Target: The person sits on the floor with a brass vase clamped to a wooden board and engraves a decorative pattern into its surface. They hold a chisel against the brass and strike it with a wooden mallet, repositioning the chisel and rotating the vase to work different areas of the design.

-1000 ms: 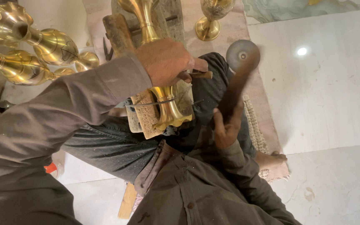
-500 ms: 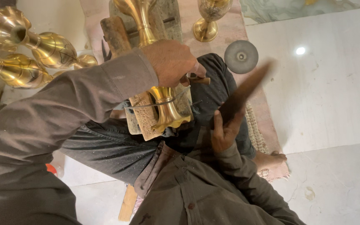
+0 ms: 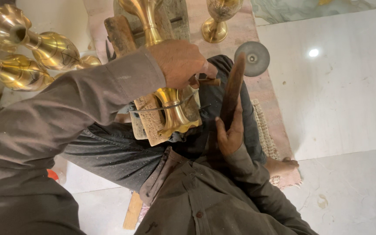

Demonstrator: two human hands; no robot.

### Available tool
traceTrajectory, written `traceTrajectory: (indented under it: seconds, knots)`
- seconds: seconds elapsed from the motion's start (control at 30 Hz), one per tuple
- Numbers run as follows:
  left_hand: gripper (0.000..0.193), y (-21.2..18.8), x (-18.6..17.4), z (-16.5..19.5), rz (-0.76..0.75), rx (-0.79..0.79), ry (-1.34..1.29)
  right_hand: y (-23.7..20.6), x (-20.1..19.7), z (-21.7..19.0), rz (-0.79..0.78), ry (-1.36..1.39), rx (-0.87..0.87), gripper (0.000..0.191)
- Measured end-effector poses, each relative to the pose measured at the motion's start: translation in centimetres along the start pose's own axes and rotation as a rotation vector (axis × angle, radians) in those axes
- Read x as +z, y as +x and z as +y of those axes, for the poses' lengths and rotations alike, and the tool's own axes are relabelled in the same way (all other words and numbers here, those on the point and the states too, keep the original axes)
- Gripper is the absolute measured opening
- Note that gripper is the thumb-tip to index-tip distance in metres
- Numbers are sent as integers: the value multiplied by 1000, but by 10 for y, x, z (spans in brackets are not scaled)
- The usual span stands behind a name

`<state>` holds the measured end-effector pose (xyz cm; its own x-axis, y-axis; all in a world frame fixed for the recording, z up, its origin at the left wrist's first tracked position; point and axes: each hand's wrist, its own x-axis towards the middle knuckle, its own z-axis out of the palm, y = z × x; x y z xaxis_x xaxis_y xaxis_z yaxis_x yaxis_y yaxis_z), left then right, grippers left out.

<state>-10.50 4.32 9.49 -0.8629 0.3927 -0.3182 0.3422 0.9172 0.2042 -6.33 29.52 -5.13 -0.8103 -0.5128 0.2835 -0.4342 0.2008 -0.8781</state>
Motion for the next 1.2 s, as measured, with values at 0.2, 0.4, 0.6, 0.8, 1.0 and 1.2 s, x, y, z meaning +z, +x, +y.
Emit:
traceTrajectory:
  seconds: [0.2, 0.4, 0.6, 0.8, 1.0, 1.2]
  knots:
    - [51, -3, 6, -1, 58, 19, 69, -2, 2, 1, -146, 21, 120, 76]
    - [54, -4, 10, 2, 38, -13, 75, -11, 11, 11, 156, 215, 87, 73]
    - [50, 0, 7, 3, 13, -42, 34, -9, 9, 10, 187, 223, 47, 71]
    - [49, 5, -2, 5, -97, -24, 115, -7, 11, 3, 181, 234, 14, 70]
    - [49, 6, -6, 8, -150, -11, 123, -11, 12, 3, 156, 244, 99, 76]
    - [57, 7, 2, 3, -63, -15, 48, -5, 6, -1, -15, -44, 27, 78]
